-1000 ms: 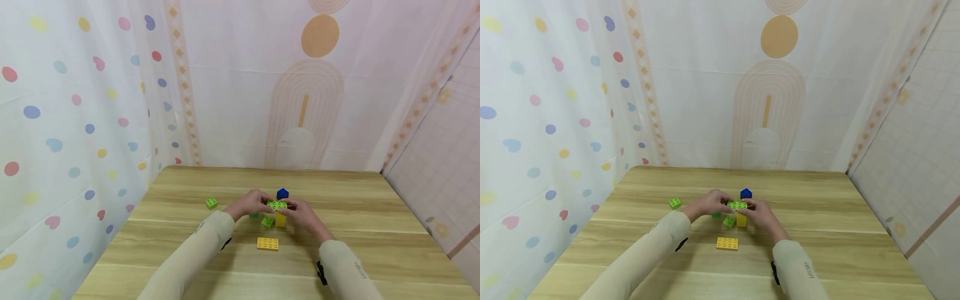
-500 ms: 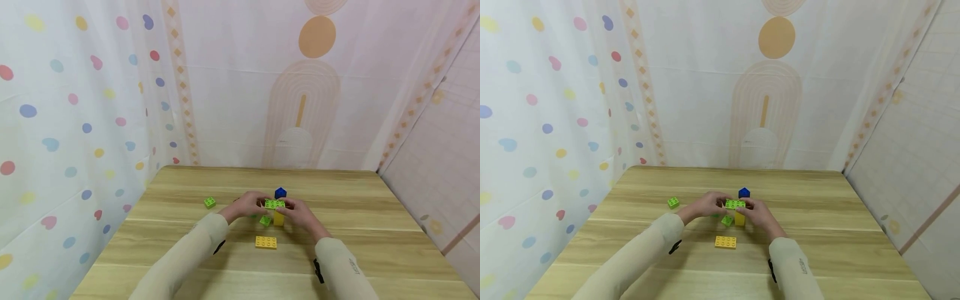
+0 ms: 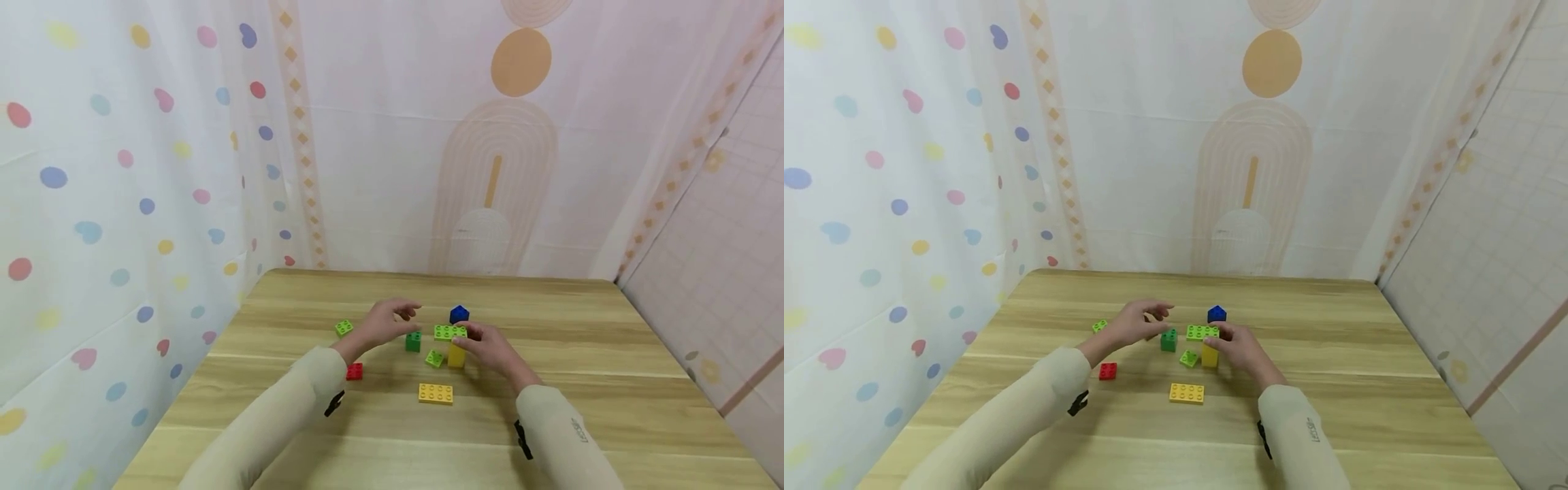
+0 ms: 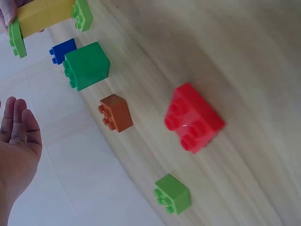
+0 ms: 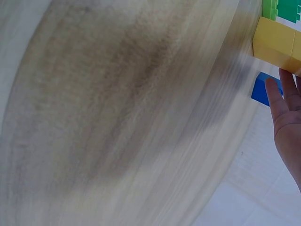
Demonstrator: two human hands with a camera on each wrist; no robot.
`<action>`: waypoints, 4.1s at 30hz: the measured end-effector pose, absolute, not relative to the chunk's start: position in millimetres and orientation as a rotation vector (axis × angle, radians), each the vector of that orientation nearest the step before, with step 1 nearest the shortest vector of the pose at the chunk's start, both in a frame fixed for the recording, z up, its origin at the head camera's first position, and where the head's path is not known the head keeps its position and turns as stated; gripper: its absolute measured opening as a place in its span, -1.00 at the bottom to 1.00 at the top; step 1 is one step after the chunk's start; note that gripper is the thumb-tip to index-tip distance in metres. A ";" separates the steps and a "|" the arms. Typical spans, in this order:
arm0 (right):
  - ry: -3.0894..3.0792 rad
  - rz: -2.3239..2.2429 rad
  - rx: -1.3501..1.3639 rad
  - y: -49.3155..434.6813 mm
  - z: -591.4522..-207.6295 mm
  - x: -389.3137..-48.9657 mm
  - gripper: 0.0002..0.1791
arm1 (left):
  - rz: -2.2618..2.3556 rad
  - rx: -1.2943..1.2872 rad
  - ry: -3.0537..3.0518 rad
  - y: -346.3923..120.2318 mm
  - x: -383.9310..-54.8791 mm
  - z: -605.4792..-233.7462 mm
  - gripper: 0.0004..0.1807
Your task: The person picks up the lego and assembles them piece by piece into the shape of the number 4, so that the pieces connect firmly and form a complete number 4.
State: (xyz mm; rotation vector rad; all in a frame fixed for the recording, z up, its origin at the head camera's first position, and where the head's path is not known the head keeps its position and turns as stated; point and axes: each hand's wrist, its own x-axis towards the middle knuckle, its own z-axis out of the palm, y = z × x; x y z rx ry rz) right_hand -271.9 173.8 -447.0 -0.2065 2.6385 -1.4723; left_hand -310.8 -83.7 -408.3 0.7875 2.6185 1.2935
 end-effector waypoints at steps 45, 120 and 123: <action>2.669 -1.480 -0.254 172.7 -447.7 -270.0 -0.62 | 1.331 0.709 2.398 -79.2 -255.0 -481.9 -0.51; 2.641 -1.548 -0.286 175.1 -452.2 -270.8 -0.60 | 1.126 0.704 2.484 -88.7 -265.9 -466.0 -0.61; 2.638 -1.555 -0.292 175.0 -451.8 -271.0 -0.61 | 1.146 0.701 2.491 -90.9 -268.4 -464.7 -0.61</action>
